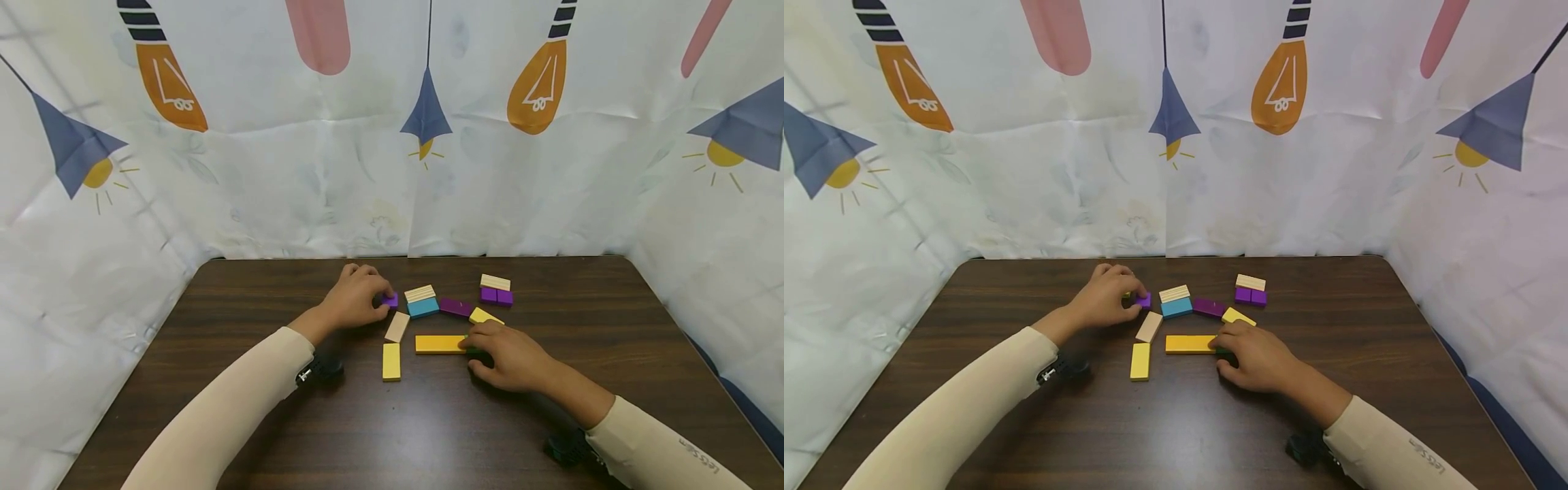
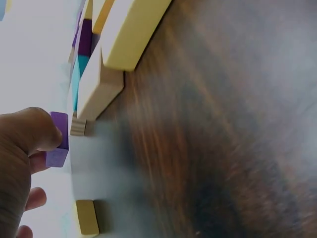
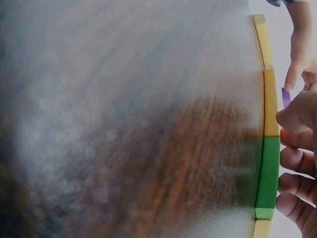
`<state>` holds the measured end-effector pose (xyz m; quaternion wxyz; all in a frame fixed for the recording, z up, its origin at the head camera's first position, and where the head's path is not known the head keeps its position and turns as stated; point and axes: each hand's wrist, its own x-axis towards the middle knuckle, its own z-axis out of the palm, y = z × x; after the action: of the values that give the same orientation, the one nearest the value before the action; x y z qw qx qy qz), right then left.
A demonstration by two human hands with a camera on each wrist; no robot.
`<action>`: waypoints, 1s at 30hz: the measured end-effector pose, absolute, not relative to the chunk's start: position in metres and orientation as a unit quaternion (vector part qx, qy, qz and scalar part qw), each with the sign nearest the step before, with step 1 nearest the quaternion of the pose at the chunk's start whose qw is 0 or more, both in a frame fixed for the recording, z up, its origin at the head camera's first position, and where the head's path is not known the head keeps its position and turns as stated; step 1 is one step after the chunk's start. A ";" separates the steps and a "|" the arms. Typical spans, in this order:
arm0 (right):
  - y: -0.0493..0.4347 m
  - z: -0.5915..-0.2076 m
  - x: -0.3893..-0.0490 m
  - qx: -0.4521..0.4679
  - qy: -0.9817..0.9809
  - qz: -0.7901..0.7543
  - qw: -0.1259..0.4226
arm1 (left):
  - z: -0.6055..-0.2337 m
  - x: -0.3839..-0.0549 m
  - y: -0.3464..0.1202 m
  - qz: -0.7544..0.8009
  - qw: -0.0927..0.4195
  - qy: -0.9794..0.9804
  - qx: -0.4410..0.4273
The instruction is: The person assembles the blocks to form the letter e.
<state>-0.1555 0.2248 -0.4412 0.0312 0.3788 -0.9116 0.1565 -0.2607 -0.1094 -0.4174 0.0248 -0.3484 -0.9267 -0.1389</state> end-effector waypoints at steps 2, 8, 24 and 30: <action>0.225 -0.441 -0.156 0.379 -0.911 0.157 0.030 | -0.418 -0.257 -0.109 -0.139 0.029 -0.924 -0.356; 0.226 -0.441 -0.156 0.376 -0.913 0.156 0.030 | -0.417 -0.244 -0.106 -0.142 0.037 -0.913 -0.380; 0.225 -0.442 -0.157 0.383 -0.910 0.157 0.034 | -0.421 -0.217 -0.098 -0.161 0.024 -0.890 -0.425; 0.225 -0.442 -0.156 0.381 -0.910 0.159 0.032 | -0.426 -0.211 -0.096 -0.160 0.025 -0.888 -0.430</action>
<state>-0.1563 0.2251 -0.4420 0.0317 0.3808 -0.9104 0.1588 -0.2111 -0.0962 -0.4256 0.0247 -0.4304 -0.8880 -0.1600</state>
